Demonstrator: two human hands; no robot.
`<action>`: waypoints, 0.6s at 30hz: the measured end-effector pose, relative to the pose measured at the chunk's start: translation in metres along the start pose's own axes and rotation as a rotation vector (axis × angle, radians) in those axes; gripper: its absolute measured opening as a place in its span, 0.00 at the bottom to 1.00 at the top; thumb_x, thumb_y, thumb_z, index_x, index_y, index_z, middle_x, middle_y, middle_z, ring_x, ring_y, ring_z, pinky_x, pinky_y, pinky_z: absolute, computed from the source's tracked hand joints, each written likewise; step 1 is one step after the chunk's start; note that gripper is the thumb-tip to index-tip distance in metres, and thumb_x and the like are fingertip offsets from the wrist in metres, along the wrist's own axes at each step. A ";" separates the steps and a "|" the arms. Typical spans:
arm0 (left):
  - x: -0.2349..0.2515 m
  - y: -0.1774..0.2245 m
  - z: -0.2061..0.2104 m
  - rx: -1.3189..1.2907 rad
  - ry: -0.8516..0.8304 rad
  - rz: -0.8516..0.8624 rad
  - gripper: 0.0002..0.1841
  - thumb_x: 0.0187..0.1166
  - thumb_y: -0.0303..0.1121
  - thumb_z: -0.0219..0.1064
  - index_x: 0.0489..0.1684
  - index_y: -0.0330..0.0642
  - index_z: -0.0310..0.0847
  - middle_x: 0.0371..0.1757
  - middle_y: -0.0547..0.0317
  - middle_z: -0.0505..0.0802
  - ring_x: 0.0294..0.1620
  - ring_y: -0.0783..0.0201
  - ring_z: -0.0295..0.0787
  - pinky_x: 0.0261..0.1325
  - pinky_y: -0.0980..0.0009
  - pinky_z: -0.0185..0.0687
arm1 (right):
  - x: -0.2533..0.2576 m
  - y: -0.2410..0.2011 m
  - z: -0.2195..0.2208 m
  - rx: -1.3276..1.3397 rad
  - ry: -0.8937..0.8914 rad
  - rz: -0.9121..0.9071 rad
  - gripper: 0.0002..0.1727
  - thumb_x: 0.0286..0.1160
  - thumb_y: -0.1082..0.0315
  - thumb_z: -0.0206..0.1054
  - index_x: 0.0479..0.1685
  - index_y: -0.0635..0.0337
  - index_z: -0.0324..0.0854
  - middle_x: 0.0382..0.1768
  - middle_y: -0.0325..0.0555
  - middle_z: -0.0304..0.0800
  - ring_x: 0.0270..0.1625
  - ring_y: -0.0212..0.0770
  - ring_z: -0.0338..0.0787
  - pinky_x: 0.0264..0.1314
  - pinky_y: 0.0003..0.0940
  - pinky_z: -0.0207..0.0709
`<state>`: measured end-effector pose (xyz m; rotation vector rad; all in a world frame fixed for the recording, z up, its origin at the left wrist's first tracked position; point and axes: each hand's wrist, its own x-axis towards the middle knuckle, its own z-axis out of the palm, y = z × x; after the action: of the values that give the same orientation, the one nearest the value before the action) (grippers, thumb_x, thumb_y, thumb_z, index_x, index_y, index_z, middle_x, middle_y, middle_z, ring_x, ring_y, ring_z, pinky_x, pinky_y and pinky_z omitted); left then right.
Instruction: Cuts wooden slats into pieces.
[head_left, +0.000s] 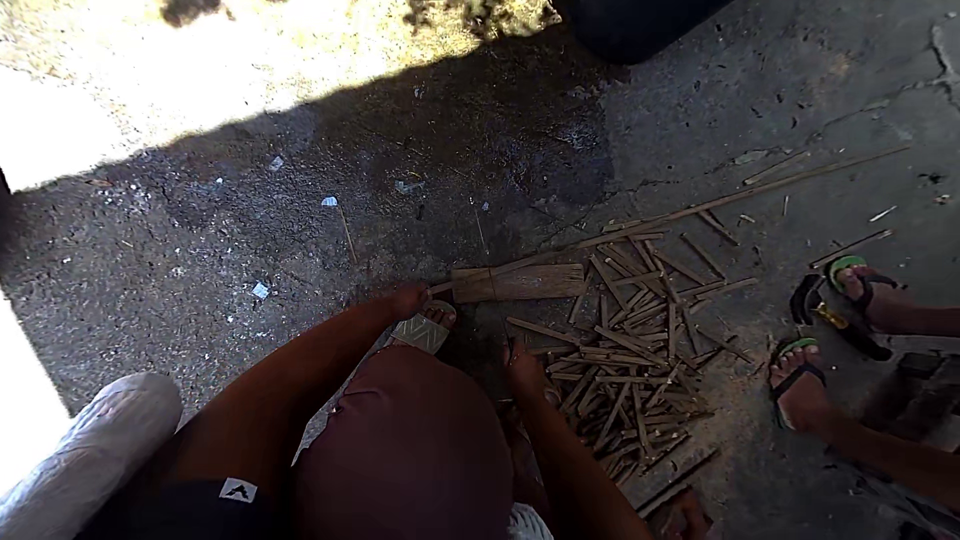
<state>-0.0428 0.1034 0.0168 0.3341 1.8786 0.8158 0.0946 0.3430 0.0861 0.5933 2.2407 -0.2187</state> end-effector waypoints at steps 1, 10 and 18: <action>0.009 0.007 0.004 0.012 -0.025 -0.011 0.23 0.98 0.35 0.42 0.67 0.22 0.76 0.63 0.26 0.86 0.67 0.35 0.84 0.74 0.42 0.73 | 0.000 -0.002 0.000 -0.042 -0.038 -0.002 0.29 0.98 0.52 0.39 0.77 0.63 0.72 0.58 0.66 0.92 0.63 0.65 0.92 0.64 0.62 0.81; 0.031 0.015 0.010 -0.017 -0.084 -0.100 0.25 0.99 0.37 0.40 0.65 0.21 0.77 0.61 0.26 0.86 0.65 0.36 0.84 0.73 0.42 0.73 | -0.001 -0.023 -0.005 -0.119 0.031 -0.225 0.24 0.95 0.57 0.47 0.71 0.68 0.77 0.58 0.66 0.91 0.58 0.65 0.94 0.58 0.60 0.84; 0.039 0.014 0.009 0.034 -0.106 -0.102 0.26 0.99 0.37 0.39 0.65 0.20 0.76 0.60 0.24 0.86 0.64 0.35 0.84 0.73 0.41 0.72 | 0.014 -0.024 -0.030 -0.063 -0.053 -0.022 0.27 0.98 0.55 0.40 0.79 0.63 0.71 0.60 0.65 0.90 0.65 0.63 0.91 0.65 0.58 0.82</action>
<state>-0.0540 0.1392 -0.0036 0.2940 1.7967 0.6857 0.0547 0.3370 0.0954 0.5236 2.1955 -0.1729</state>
